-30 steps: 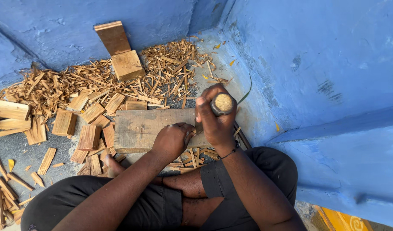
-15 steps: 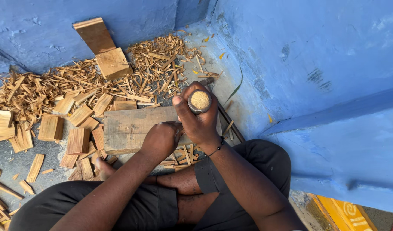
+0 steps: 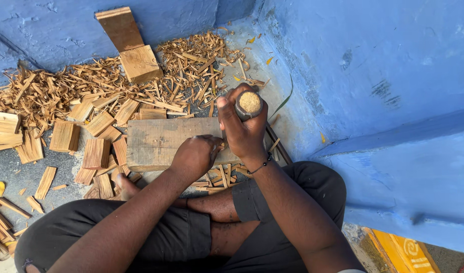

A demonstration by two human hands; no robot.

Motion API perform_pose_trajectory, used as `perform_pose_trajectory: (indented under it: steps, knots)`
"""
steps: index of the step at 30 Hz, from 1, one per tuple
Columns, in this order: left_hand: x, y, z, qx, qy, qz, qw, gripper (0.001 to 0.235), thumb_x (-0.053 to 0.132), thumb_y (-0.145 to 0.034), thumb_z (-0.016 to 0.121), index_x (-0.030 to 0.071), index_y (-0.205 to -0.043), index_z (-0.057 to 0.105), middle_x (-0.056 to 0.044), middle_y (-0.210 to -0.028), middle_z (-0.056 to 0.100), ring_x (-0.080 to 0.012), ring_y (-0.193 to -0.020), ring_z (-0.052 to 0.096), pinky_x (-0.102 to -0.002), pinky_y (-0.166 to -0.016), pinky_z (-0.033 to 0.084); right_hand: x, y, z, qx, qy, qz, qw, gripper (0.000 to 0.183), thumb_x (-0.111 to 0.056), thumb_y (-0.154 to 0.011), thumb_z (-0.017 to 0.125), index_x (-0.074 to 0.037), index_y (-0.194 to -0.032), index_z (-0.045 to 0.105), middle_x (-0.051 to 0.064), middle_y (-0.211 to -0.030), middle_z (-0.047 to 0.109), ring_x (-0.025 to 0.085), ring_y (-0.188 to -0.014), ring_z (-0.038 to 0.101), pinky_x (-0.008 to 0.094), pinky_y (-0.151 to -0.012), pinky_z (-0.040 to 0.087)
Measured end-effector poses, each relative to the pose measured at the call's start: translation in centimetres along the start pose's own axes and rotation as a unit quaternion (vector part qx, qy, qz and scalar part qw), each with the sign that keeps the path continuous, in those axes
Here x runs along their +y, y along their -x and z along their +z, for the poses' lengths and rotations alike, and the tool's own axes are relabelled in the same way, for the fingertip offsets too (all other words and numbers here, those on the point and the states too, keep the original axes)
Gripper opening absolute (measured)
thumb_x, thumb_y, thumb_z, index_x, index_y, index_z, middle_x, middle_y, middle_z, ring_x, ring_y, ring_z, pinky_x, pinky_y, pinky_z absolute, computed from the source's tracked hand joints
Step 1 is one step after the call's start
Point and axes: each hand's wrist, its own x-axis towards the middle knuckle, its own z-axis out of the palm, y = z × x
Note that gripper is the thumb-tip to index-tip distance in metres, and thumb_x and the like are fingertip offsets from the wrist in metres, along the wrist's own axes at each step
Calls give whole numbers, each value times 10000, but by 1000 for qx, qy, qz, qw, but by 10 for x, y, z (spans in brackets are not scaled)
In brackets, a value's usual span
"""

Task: The person sits cross-legged on the floor and uses a chisel and a wooden mallet to carve small rectangular wooden blocks. They repeatedly strike the chisel to shape the wood, generating a pile of wood shavings on the floor.

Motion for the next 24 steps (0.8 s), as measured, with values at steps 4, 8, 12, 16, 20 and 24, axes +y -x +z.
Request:
perform_pose_trajectory:
  steps: [4, 8, 12, 16, 20, 24]
  knots:
    - [-1, 1, 1, 33, -4, 24, 999, 215, 168, -957, 608, 43, -1086, 725, -181, -1066, 738, -362, -938, 721, -463, -839, 574, 2, 1, 1, 0, 22, -24, 999, 290, -251, -1071, 668, -92, -883, 515, -11, -696, 554, 53, -599, 535, 244, -551, 441]
    - [4, 0, -2, -1, -4, -17, 1000, 230, 192, -967, 607, 60, -1114, 723, -171, -1065, 737, -343, -928, 728, -448, -845, 582, 5, -3, 2, 7, 35, -29, 999, 302, -256, -1060, 677, -89, -863, 521, -10, -685, 558, 56, -598, 563, 253, -546, 471]
    - [2, -2, -1, 0, -12, -9, 1000, 229, 173, -957, 609, 58, -1122, 719, -157, -1090, 740, -322, -924, 741, -434, -842, 594, 9, -7, 6, 30, -19, -3, 999, 285, -234, -1038, 694, -77, -859, 537, 22, -707, 622, 73, -651, 635, 267, -572, 520]
    - [-3, -3, 1, 16, -2, 12, 1000, 220, 152, -942, 621, 64, -1118, 719, -152, -1087, 747, -326, -929, 741, -433, -831, 597, 10, -10, 2, 34, 3, -6, 999, 281, -232, -1049, 688, -76, -854, 560, 35, -698, 645, 95, -671, 695, 276, -610, 577]
    - [-3, -3, -1, -2, -2, 5, 1000, 192, 166, -950, 629, 76, -1092, 722, -151, -1051, 750, -328, -903, 744, -437, -822, 596, 7, -4, 0, 23, -19, 14, 999, 279, -235, -1010, 702, -89, -837, 539, 22, -667, 626, 80, -592, 655, 254, -519, 542]
    - [-3, -2, -1, -5, 5, 3, 1000, 205, 154, -937, 631, 70, -1099, 724, -166, -1016, 749, -341, -874, 740, -448, -794, 596, 4, 7, 1, 7, 11, 13, 1000, 299, -247, -1022, 713, -88, -845, 532, 8, -694, 599, 65, -611, 618, 236, -531, 496]
